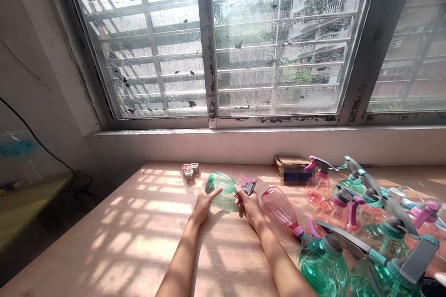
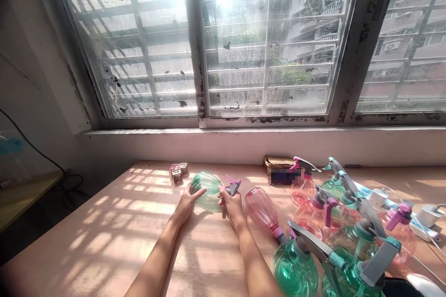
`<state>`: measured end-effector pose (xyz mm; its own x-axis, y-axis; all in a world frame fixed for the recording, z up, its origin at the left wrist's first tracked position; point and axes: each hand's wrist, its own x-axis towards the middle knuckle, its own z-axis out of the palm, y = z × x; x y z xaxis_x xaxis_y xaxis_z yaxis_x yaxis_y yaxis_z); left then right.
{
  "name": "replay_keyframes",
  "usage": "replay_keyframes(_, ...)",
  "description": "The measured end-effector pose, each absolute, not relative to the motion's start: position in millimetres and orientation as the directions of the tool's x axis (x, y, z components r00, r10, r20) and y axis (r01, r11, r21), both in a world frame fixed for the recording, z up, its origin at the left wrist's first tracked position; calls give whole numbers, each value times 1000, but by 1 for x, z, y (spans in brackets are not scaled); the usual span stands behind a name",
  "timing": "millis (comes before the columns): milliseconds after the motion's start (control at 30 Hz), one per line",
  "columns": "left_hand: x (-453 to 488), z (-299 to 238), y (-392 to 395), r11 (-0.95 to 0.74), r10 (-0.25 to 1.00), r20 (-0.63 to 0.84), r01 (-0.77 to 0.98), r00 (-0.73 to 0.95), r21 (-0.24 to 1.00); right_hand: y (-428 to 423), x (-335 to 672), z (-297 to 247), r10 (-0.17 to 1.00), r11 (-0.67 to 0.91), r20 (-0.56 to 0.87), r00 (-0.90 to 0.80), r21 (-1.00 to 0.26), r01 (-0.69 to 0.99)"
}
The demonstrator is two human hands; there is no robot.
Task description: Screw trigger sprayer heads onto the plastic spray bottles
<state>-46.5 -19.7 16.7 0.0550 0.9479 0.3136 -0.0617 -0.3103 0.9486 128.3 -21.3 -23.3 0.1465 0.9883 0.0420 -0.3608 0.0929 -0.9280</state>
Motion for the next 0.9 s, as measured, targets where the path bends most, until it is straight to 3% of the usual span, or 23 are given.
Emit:
replay_keyframes(167, -46, 19, -21, -304, 947, 309, -65, 89, 950, -20, 132, -23, 984, 127, 67, 163, -913, -389)
replay_keyframes(467, -46, 20, -24, -274, 962, 274, -9, 1, 962, -19, 129, -26, 983, 137, 88, 159, -932, -336)
replay_keyframes(900, -42, 27, -28, -328, 932, 335, -69, 137, 942, -15, 130, -31, 979, 117, 46, 200, -925, -363)
